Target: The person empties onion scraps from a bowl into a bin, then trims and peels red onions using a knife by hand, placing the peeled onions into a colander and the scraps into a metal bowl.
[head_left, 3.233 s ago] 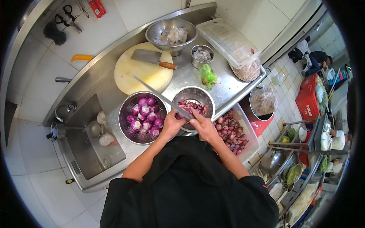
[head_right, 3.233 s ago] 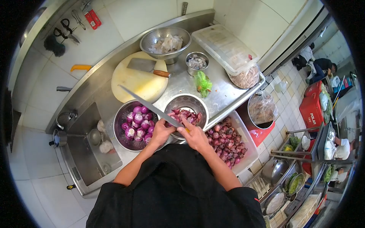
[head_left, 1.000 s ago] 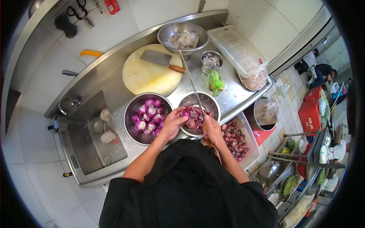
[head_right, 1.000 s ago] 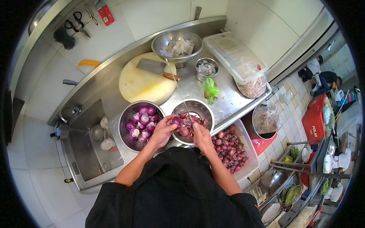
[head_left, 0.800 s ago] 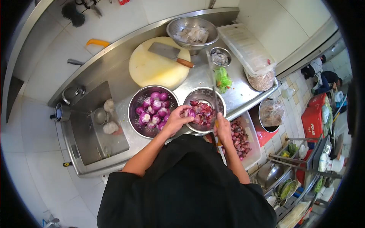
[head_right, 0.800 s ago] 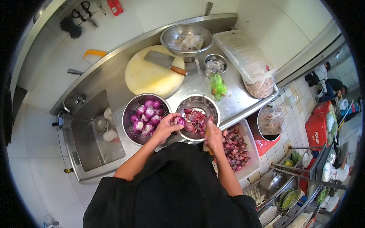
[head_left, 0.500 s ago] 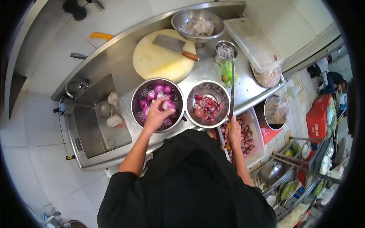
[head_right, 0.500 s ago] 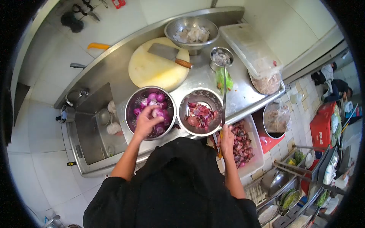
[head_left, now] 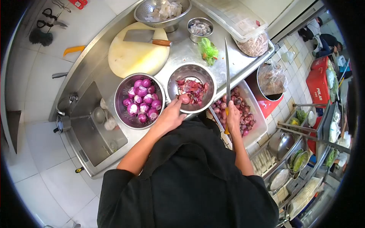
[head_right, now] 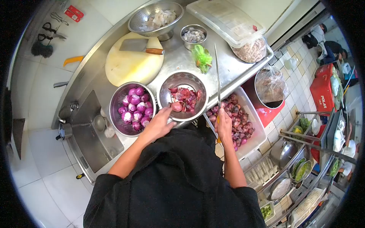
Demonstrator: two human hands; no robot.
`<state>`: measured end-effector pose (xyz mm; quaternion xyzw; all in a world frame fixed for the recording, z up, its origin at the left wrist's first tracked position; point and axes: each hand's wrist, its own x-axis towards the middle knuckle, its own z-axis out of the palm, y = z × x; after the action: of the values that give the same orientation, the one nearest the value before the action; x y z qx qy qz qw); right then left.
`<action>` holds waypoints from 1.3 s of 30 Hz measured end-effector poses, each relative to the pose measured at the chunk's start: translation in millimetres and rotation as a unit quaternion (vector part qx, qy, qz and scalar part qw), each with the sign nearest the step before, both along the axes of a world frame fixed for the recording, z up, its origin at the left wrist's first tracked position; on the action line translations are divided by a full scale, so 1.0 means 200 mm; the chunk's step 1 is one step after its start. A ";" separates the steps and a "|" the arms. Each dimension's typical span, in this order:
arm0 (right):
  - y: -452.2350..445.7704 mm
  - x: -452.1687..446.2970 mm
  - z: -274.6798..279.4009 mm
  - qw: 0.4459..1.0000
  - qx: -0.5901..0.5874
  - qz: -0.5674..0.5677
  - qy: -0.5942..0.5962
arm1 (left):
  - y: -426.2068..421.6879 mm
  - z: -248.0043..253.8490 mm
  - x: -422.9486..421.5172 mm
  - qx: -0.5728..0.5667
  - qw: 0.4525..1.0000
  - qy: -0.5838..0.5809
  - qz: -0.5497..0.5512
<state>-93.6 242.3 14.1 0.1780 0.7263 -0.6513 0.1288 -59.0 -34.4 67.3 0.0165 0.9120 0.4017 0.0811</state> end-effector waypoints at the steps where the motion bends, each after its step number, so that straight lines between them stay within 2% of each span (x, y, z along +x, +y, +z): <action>1: 0.02 0.01 -0.01 1.000 0.006 0.008 -0.007 | 0.06 -0.08 -0.04 -0.087 0.995 0.043 -0.003; 2: 0.05 0.03 -0.01 1.000 0.013 0.016 -0.014 | 0.09 -0.16 -0.09 -0.173 0.981 0.085 -0.007; 5: 0.08 0.05 0.01 0.998 0.006 0.038 -0.040 | 0.10 -0.42 -0.22 -0.284 0.958 -0.021 -0.025; 8: 0.05 0.07 0.02 0.997 0.003 0.064 -0.038 | 0.07 -0.41 -0.24 -0.277 0.959 -0.055 -0.008; 10: 0.05 0.06 0.04 0.993 0.005 0.107 -0.051 | 0.08 -0.28 -0.21 -0.155 0.986 -0.029 0.053; 12: 0.01 0.05 0.02 0.988 0.043 0.148 0.000 | 0.05 -0.24 -0.18 -0.052 0.995 0.027 0.083; 13: -0.02 0.04 0.03 0.984 0.055 0.169 0.014 | 0.05 -0.25 -0.16 0.101 0.989 -0.015 0.111; 14: -0.05 0.03 0.05 0.977 0.070 0.197 0.031 | 0.04 -0.25 -0.14 0.252 0.957 -0.055 0.136; 15: -0.09 0.01 0.09 0.970 0.085 0.224 0.050 | 0.05 -0.25 -0.12 0.396 0.899 -0.095 0.158; 18: -0.21 -0.02 0.23 0.936 0.144 0.301 0.117 | 0.04 -0.22 -0.06 0.513 0.836 -0.125 0.152; 20: -0.28 -0.04 0.36 0.917 0.185 0.335 0.118 | 0.03 -0.21 -0.05 0.592 0.779 -0.147 0.141; 23: -0.33 -0.02 0.36 0.901 0.219 0.351 0.133 | 0.06 -0.11 -0.01 0.577 0.781 -0.137 0.196; 24: -0.34 -0.01 0.34 0.897 0.224 0.353 0.141 | 0.05 -0.12 0.01 0.556 0.804 -0.108 0.183; 27: -0.36 0.01 0.33 0.890 0.231 0.359 0.159 | 0.05 -0.12 0.03 0.569 0.785 -0.090 0.228; 30: -0.39 0.01 0.36 0.885 0.237 0.366 0.163 | 0.03 -0.08 0.04 0.608 0.757 -0.097 0.218; 33: -0.41 0.03 0.36 0.882 0.242 0.369 0.163 | 0.03 -0.11 0.06 0.591 0.768 -0.076 0.235; 36: -0.43 0.04 0.35 0.885 0.233 0.364 0.171 | 0.03 -0.12 0.06 0.550 0.801 -0.061 0.227; 39: -0.43 0.05 0.34 0.883 0.235 0.364 0.182 | 0.02 -0.14 0.06 0.558 0.800 -0.050 0.214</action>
<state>-83.3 157.2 83.0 -0.1954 0.8824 -0.3898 0.1767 -47.5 -29.7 39.7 -0.1574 0.5050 0.8485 0.0155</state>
